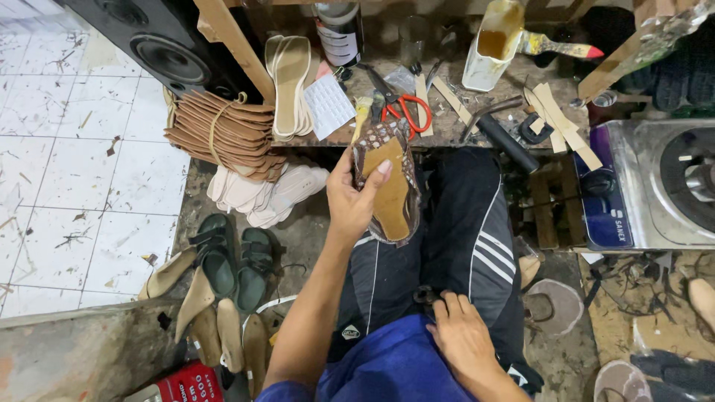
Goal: The person assembles a woven slipper by inserting a beige insole into the upper and then using a curved metal tool to press and secure the edges. The person repeatedly taps and presses the perimeter of the shoe to ensure the insole is firmly attached.
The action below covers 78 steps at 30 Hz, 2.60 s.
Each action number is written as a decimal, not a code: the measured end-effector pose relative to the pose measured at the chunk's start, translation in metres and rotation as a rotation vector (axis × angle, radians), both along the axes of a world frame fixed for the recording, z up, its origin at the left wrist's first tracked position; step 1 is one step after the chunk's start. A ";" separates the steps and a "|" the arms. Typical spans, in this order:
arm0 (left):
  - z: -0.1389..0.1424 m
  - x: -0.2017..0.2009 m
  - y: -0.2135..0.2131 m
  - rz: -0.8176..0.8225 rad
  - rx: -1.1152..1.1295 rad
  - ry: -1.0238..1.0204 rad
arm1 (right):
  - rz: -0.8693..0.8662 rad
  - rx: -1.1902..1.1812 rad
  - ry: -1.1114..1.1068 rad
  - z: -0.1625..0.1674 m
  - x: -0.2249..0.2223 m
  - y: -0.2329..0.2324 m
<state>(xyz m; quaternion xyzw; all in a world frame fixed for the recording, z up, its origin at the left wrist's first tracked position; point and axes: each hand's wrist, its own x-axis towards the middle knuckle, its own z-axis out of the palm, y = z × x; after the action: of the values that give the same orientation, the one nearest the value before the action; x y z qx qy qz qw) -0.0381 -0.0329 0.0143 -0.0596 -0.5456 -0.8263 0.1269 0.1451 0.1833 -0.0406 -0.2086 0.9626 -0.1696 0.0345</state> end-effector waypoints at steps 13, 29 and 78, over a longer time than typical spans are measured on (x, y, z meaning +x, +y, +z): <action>0.014 0.025 0.018 0.111 -0.235 0.137 | -0.384 -0.870 -0.868 0.041 0.007 0.031; 0.041 -0.023 0.116 -0.268 -0.931 0.271 | -0.687 -1.347 -0.039 0.070 -0.092 0.089; 0.007 -0.028 0.122 -0.364 -0.867 0.298 | -0.195 -0.969 -0.382 0.062 -0.136 0.116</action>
<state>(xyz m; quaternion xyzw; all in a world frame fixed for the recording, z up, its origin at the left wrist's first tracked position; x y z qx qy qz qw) -0.0658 0.0890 0.0210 -0.3186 -0.7958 -0.5145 0.0206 0.0092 0.2990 0.0218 -0.0754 0.7651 -0.6326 0.0930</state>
